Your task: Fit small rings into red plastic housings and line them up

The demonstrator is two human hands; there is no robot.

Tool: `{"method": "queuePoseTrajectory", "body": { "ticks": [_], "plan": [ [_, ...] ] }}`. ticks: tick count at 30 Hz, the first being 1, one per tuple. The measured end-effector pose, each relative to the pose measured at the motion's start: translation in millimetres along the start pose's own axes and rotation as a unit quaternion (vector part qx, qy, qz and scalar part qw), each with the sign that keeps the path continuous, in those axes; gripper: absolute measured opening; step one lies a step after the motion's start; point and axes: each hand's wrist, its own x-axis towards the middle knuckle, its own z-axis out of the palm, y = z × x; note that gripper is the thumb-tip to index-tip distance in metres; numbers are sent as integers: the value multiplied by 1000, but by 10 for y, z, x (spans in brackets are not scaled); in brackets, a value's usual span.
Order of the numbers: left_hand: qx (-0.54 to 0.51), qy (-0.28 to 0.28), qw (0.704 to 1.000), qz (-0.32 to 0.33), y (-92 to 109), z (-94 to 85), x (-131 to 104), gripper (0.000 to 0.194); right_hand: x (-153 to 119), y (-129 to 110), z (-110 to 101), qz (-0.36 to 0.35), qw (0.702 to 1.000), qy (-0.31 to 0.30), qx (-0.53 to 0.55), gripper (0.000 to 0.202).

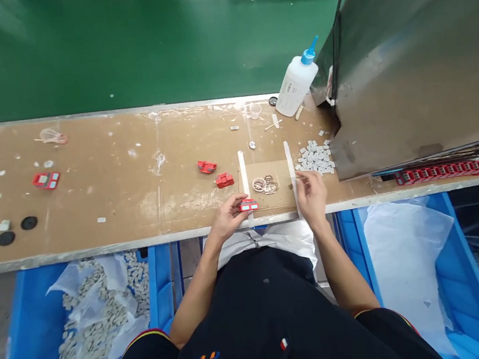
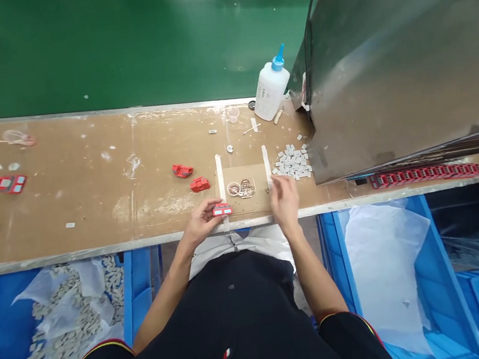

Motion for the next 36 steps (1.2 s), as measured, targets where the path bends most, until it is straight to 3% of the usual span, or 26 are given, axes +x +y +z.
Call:
{"method": "queuePoseTrajectory", "body": {
  "ticks": [2,6,9,16,21,24,29,36],
  "plan": [
    [-8,-7,1000,-4,17,-7,-2,43,20,173,-146,35,997,29,-64,29],
    [-8,-28,1000,-9,53,21,-23,40,75,368,-229,35,984,-62,-166,28],
    [-32,-53,998,-19,66,104,-46,44,138,377,-195,16,974,-108,-198,25],
    [-120,-78,989,-30,39,258,-20,46,247,322,-330,-6,969,-129,-210,25],
    [-134,-80,987,-44,22,220,-1,49,34,93,-454,-43,990,-110,-74,25],
    [-144,-102,982,-60,18,216,9,53,-168,-112,-411,-6,991,-131,36,21],
    [-143,-116,981,-57,16,213,20,40,-325,-381,-267,96,954,-203,196,22],
    [-114,-122,985,-46,3,203,27,33,-209,-511,-141,108,925,-285,227,25]
  ]
}}
